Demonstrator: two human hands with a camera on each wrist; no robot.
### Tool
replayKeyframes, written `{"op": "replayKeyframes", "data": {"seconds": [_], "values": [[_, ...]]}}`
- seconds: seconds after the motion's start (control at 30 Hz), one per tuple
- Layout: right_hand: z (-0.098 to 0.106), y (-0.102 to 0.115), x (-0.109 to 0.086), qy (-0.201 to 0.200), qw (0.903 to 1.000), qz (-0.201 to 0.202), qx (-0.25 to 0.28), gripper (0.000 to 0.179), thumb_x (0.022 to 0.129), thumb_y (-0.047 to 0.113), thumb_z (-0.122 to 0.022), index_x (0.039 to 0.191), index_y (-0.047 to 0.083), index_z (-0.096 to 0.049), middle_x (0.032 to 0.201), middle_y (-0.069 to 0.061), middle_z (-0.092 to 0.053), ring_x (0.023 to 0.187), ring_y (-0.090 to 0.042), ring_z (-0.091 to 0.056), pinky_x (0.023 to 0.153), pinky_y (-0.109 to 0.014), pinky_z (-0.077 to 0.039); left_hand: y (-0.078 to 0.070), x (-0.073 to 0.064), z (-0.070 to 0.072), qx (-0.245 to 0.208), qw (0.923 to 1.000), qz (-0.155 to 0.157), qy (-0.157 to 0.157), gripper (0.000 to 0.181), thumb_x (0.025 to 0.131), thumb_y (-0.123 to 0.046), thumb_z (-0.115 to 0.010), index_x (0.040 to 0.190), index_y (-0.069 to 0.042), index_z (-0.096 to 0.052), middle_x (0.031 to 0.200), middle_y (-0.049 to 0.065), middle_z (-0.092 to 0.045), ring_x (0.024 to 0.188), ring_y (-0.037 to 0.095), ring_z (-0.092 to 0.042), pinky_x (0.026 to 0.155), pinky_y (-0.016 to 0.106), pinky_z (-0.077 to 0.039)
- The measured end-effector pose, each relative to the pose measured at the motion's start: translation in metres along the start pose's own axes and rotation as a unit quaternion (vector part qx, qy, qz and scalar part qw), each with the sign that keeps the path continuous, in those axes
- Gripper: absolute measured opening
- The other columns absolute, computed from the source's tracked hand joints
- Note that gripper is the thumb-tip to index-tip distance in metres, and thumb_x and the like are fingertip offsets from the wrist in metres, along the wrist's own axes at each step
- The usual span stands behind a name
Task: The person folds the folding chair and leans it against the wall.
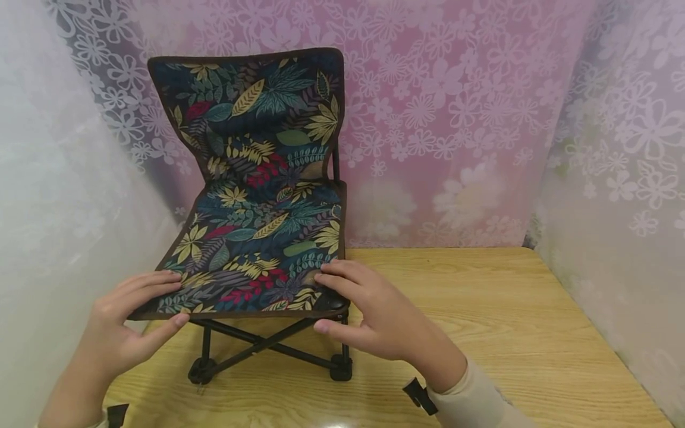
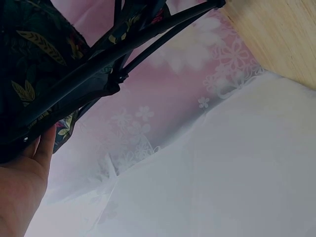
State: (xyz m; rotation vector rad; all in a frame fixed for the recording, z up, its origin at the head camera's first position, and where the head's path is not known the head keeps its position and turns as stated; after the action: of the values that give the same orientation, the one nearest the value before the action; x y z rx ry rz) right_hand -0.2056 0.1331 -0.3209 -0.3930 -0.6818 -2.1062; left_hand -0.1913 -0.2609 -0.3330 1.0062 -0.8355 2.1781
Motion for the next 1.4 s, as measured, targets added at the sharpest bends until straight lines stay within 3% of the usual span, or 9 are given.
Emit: {"op": "replayKeyframes", "data": {"seconds": [0.53,0.9,1.13,1.4], "values": [[-0.008,0.004,0.006,-0.010,0.9996,0.026,0.001,0.066,0.098,0.038,-0.078,0.157,0.021,-0.053,0.167,-0.004,-0.045,0.155,-0.024,-0.043,0.120,-0.055,-0.045,0.000,-0.004,-0.001,0.014,0.9999,0.007,0.003,0.050,0.069,-0.022,-0.097,0.115,-0.011,-0.082,0.120,0.011,-0.078,0.124,0.023,-0.067,0.120,0.018,-0.039],[-0.013,0.008,0.012,-0.016,0.9981,0.059,-0.008,0.055,0.104,0.028,-0.069,0.156,0.017,-0.055,0.166,-0.006,-0.047,0.155,-0.027,-0.043,0.125,-0.053,-0.040,0.001,-0.005,-0.001,0.016,0.9998,0.011,0.000,0.051,0.069,-0.022,-0.097,0.116,-0.011,-0.082,0.120,0.012,-0.079,0.126,0.020,-0.066,0.121,0.018,-0.039],[-0.016,0.009,0.012,-0.010,0.9983,0.057,-0.014,0.054,0.105,0.030,-0.068,0.156,0.017,-0.056,0.166,-0.005,-0.048,0.155,-0.026,-0.043,0.128,-0.054,-0.035,0.000,-0.005,-0.001,0.013,0.9998,0.013,-0.001,0.051,0.068,-0.020,-0.097,0.116,-0.011,-0.082,0.120,0.012,-0.079,0.127,0.020,-0.066,0.121,0.019,-0.039],[-0.017,0.009,0.011,-0.011,0.9979,0.061,-0.021,0.053,0.106,0.031,-0.067,0.155,0.016,-0.056,0.164,-0.005,-0.050,0.153,-0.026,-0.046,0.126,-0.056,-0.038,0.000,-0.005,-0.001,0.017,0.9998,0.013,-0.002,0.051,0.069,-0.022,-0.097,0.117,-0.011,-0.082,0.121,0.012,-0.079,0.129,0.019,-0.066,0.122,0.020,-0.038]]}}
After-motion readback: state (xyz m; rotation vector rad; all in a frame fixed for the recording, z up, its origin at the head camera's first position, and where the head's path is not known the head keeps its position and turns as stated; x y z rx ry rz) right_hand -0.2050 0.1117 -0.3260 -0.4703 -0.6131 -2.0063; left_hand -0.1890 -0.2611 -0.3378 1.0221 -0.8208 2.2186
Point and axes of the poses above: each hand's wrist, its own x-axis towards the middle knuckle, its own z-axis out of the back of the hand, y = z × x, the point moved 4 cm from there along x, towards the middle knuckle
